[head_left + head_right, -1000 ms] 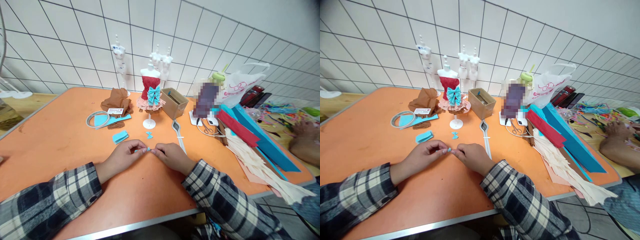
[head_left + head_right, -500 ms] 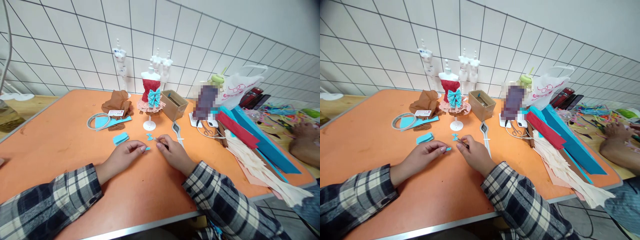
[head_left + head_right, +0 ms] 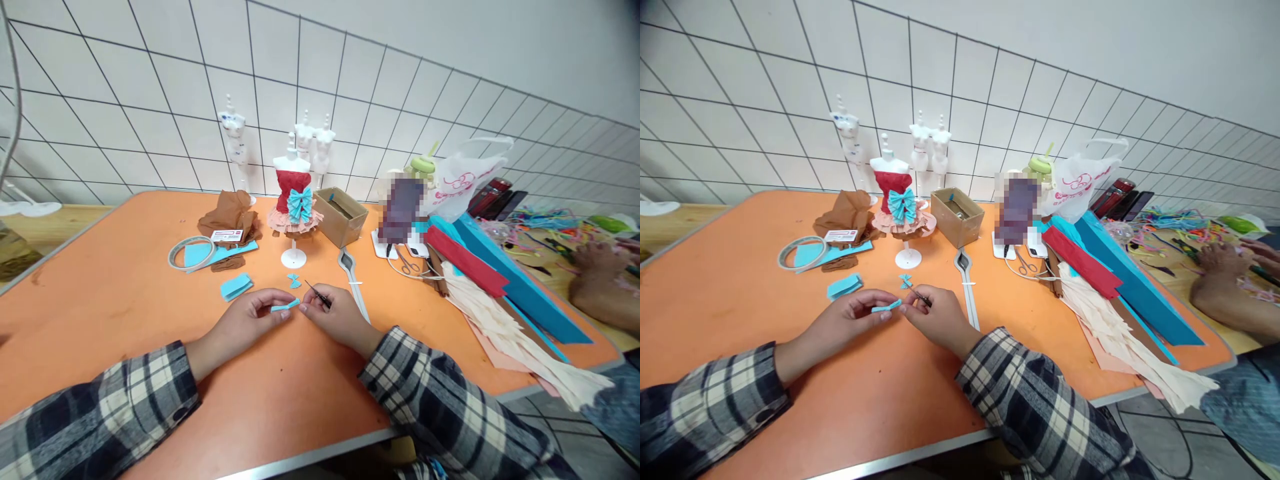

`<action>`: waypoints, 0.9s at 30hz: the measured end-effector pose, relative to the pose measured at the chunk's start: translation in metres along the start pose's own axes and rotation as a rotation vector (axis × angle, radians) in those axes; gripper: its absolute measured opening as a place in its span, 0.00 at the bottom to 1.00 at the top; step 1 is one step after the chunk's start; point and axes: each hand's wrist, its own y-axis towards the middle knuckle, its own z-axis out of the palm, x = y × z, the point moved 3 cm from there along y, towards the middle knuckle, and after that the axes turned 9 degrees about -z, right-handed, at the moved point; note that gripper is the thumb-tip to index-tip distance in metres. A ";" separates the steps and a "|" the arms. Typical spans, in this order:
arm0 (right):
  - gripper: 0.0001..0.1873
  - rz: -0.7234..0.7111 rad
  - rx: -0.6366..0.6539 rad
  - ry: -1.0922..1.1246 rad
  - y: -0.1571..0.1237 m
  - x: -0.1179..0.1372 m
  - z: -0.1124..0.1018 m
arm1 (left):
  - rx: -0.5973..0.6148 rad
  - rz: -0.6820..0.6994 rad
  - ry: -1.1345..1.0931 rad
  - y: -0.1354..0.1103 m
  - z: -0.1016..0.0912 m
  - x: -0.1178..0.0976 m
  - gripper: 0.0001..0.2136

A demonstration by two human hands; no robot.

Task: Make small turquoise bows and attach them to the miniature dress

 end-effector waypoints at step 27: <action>0.18 0.239 -0.223 1.105 0.008 0.003 0.049 | -0.053 0.033 -0.443 0.006 0.005 -0.001 0.19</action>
